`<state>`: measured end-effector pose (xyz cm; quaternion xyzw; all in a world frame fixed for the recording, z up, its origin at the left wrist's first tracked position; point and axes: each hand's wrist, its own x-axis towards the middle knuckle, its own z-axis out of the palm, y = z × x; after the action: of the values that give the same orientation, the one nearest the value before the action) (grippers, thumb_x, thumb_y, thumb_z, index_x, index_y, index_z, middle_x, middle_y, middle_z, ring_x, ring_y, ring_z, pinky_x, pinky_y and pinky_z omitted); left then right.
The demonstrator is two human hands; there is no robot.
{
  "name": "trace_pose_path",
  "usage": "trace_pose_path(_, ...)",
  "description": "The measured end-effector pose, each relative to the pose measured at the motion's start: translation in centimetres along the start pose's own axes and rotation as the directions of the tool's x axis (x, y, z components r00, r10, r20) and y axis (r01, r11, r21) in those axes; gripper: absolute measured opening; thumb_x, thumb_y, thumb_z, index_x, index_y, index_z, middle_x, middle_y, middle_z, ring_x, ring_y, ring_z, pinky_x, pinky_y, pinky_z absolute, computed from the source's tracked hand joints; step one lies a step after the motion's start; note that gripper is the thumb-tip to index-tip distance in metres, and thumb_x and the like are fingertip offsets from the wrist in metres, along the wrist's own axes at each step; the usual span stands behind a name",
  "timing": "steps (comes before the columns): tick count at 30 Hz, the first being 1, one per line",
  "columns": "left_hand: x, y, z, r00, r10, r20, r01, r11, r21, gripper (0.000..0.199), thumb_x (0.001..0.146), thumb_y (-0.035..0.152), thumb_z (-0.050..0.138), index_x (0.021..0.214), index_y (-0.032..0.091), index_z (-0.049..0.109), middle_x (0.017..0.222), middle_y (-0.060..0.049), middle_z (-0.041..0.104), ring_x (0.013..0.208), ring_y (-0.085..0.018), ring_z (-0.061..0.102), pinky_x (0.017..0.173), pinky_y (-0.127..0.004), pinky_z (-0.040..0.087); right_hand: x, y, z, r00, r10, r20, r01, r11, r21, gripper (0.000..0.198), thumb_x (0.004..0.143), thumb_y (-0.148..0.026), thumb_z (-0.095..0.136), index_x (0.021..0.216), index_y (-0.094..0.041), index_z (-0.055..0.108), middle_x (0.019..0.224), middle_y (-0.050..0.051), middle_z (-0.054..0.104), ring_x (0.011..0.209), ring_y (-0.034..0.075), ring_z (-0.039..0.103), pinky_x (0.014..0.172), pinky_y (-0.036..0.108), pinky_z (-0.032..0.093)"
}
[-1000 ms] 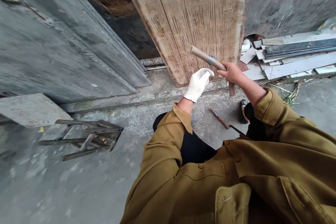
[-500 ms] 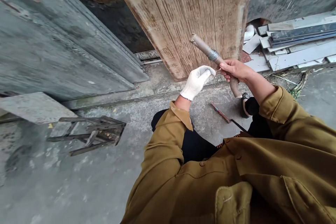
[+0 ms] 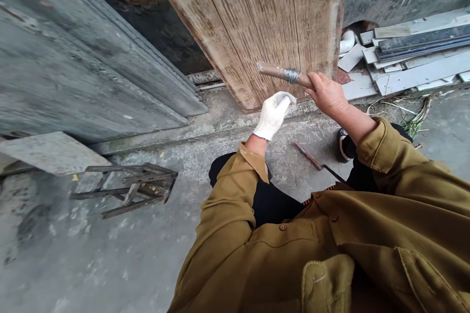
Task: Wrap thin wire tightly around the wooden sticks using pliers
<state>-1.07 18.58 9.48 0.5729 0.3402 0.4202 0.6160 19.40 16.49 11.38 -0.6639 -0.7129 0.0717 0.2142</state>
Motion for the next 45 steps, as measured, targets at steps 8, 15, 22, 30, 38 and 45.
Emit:
trace_pose_path(8,-0.4,0.2,-0.6,0.998,-0.019,-0.059,0.022,0.999,0.05,0.019,0.097,0.033,0.067,0.088,0.017,0.071,0.06,0.005,0.049,0.047,-0.005,0.035,0.046,-0.02,0.026,-0.2,0.4,-0.3,0.919,-0.137,0.369,-0.265,0.479,0.837,0.054,0.099,-0.074,0.057,0.091,-0.021,0.054,0.068,-0.001,0.05,0.056,0.011,0.044,0.048,0.024,0.04)
trace_pose_path(15,-1.6,1.7,-0.5,1.0,0.011,0.028,-0.012,0.999,0.045,0.028,0.096,0.044,0.072,0.089,0.017,0.072,0.062,0.003,0.053,0.047,-0.004,0.036,0.045,-0.021,0.026,-1.1,-0.5,-0.4,0.787,-0.269,0.554,-0.545,0.115,0.83,0.059,0.093,-0.078,0.065,0.092,-0.02,0.052,0.063,-0.008,0.041,0.046,0.005,0.028,0.04,0.02,0.031)
trace_pose_path(22,-2.5,2.0,-0.6,0.995,0.014,0.099,-0.013,1.0,-0.01,0.037,0.094,0.054,0.074,0.086,0.018,0.071,0.059,0.004,0.053,0.044,-0.004,0.032,0.043,-0.022,0.022,-1.4,-1.2,-0.4,0.77,-0.197,0.607,-0.61,0.054,0.791,0.06,0.093,-0.078,0.064,0.095,-0.019,0.054,0.061,-0.009,0.04,0.043,0.005,0.029,0.04,0.019,0.034)
trace_pose_path(30,-3.0,2.3,-1.0,0.995,0.05,0.083,-0.049,0.999,-0.021,0.041,0.092,0.059,0.074,0.086,0.019,0.072,0.058,0.004,0.051,0.045,-0.005,0.033,0.044,-0.023,0.025,-1.1,-1.1,-0.3,0.872,-0.13,0.473,-0.427,0.271,0.863,0.064,0.087,-0.084,0.066,0.085,-0.02,0.054,0.064,-0.004,0.051,0.051,0.009,0.044,0.048,0.022,0.044)
trace_pose_path(38,-3.4,1.5,0.4,0.995,0.054,0.086,-0.057,0.998,0.031,0.035,0.096,0.053,0.072,0.089,0.018,0.073,0.062,0.003,0.05,0.049,-0.006,0.038,0.047,-0.023,0.028,-1.4,-0.2,2.1,0.983,-0.016,0.183,-0.077,0.869,0.489,0.06,0.104,-0.074,0.043,0.093,-0.018,0.062,0.086,0.011,0.065,0.084,0.024,0.063,0.077,0.037,0.055)
trace_pose_path(45,-3.4,0.9,0.8,0.999,0.031,0.044,-0.028,0.998,-0.062,0.037,0.095,0.054,0.072,0.088,0.018,0.07,0.066,0.002,0.056,0.046,-0.004,0.034,0.044,-0.022,0.026,-0.9,0.0,2.0,1.0,0.025,0.009,-0.027,0.952,0.306,0.055,0.102,-0.072,0.048,0.106,-0.019,0.064,0.109,0.019,0.066,0.112,0.034,0.062,0.1,0.052,0.054)
